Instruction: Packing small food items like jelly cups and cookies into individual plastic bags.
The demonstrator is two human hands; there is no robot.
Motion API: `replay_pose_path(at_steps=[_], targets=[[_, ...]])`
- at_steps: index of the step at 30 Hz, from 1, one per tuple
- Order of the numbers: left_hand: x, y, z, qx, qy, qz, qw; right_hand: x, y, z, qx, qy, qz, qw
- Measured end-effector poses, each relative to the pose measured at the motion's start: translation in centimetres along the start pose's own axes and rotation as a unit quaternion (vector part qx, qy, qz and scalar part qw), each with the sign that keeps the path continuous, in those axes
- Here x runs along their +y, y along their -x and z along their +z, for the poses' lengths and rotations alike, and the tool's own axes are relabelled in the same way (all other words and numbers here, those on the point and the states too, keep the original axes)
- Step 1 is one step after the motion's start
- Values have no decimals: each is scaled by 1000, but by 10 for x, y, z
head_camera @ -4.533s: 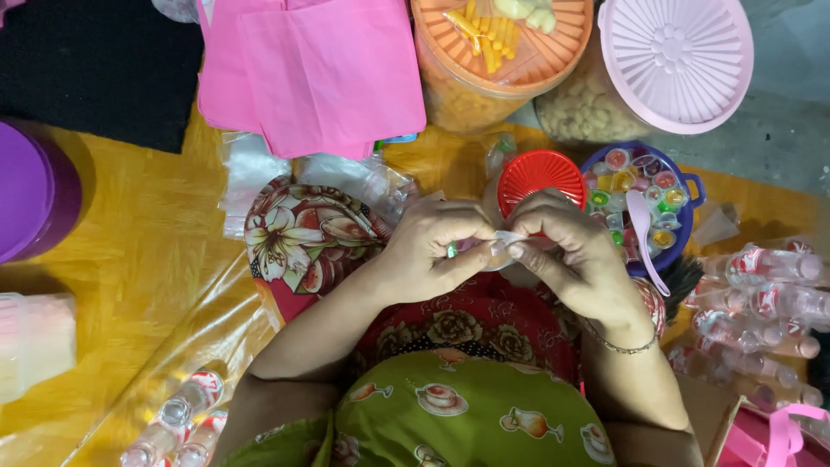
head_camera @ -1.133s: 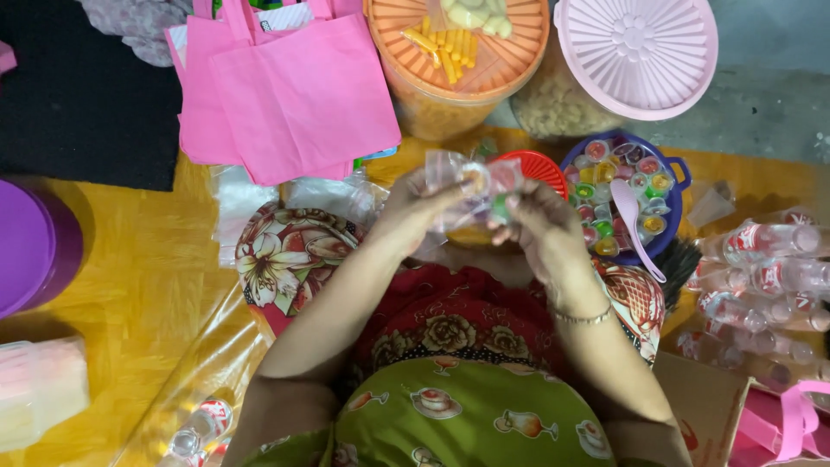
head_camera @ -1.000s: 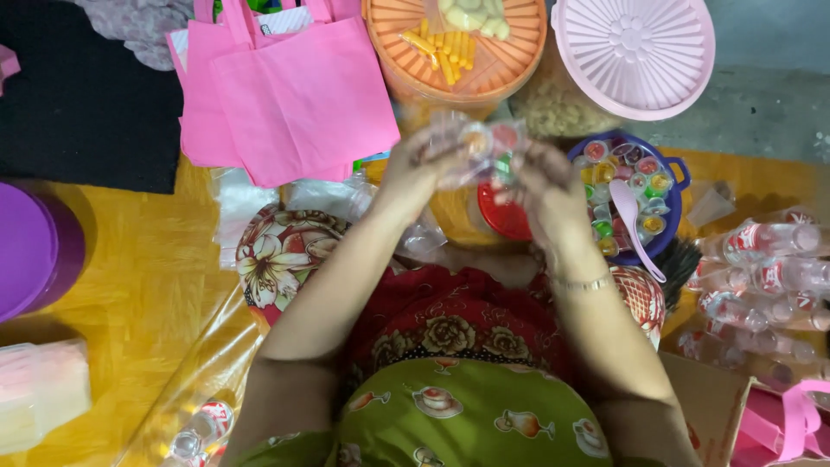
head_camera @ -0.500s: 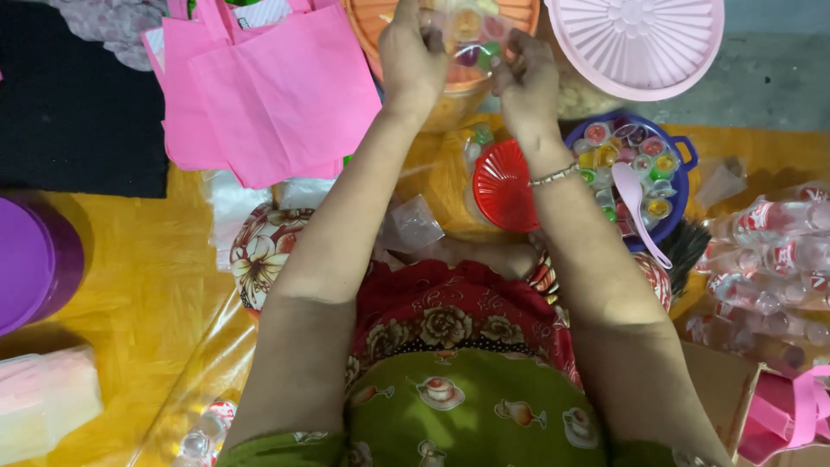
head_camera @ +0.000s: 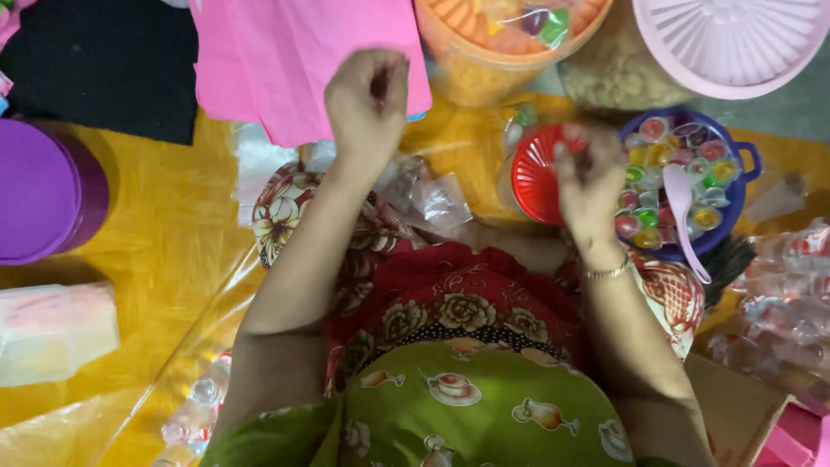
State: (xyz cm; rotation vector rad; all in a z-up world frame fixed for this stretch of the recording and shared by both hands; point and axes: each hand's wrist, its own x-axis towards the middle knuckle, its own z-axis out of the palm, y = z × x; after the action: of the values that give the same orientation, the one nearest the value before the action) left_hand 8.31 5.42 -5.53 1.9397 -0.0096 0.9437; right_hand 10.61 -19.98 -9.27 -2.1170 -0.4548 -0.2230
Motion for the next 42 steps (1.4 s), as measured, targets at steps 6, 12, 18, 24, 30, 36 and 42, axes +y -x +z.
replay_pose_path(at_steps=[6, 12, 18, 24, 30, 36, 42], targets=[[-74, 91, 11, -434, -304, -143, 836, 20, 60, 21, -76, 17, 61, 995], [-98, 105, 38, -492, -382, -213, 753, -28, 52, -3, -7, 69, -90, 994], [-153, 122, 59, -481, -420, -154, 754, -13, 60, -7, -11, 40, -57, 998], [-125, 110, 48, -486, -440, -119, 746, -14, 65, -11, -11, 39, -42, 998], [-52, 72, 15, -491, -427, -106, 752, -13, 65, -22, -6, 49, -27, 998], [14, 59, -15, -315, 183, -232, 902, -14, 63, -19, -28, -103, 60, 992], [72, 56, -2, -194, 443, -401, 778, 0, 83, -4, -76, -485, 187, 851]])
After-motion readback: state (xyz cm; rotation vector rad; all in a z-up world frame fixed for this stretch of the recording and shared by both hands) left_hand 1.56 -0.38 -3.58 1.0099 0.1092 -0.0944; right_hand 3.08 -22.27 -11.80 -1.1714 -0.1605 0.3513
